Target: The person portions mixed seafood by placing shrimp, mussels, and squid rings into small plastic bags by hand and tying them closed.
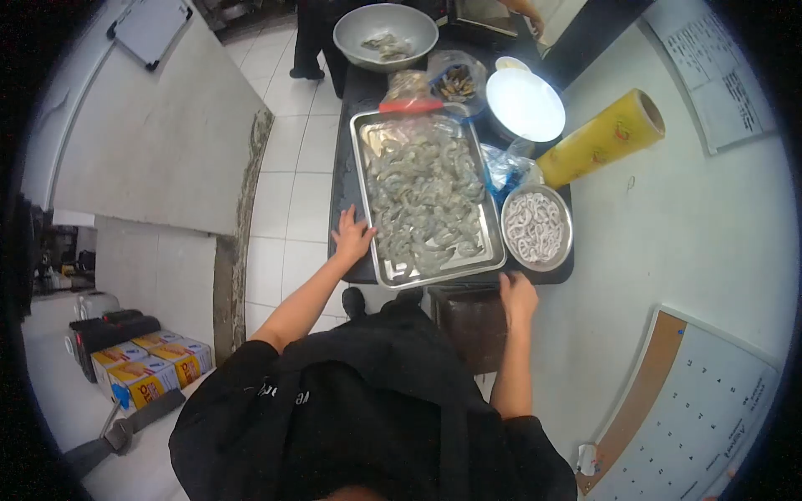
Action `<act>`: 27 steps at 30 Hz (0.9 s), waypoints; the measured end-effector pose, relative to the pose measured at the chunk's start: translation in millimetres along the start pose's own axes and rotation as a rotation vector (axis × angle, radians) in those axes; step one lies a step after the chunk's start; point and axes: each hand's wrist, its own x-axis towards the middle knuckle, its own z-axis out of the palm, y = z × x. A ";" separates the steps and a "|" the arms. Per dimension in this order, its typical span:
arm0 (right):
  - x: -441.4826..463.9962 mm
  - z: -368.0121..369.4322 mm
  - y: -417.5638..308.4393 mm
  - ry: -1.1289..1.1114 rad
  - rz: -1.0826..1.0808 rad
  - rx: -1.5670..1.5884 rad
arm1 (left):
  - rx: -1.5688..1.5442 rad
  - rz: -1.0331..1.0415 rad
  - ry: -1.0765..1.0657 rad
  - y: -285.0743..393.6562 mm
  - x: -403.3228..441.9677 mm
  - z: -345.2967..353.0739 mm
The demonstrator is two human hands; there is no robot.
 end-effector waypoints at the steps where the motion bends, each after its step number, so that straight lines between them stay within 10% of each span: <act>1: -2.8 -25.3 -47.8 -0.178 0.007 0.277 | -0.023 -0.042 -0.040 2.0 -0.5 -2.3; 5: 27.4 -6.1 -145.1 -0.700 -0.139 1.260 | -1.034 -0.169 -0.186 -6.6 4.7 -34.7; 7: 48.4 -4.2 -180.1 -0.855 -0.140 1.419 | -2.120 -0.060 -0.854 36.5 -36.6 -128.6; 16: 72.7 58.2 -295.5 -1.275 -0.272 1.179 | -2.229 0.152 -0.456 12.3 -118.5 -217.9; 20: 23.2 89.9 -378.0 -1.339 -0.212 0.920 | -1.814 0.194 -0.135 -64.8 -157.7 -251.0; 27: -84.8 132.7 -531.4 -1.397 -0.277 0.899 | -2.046 0.194 0.113 -207.5 -197.2 -343.9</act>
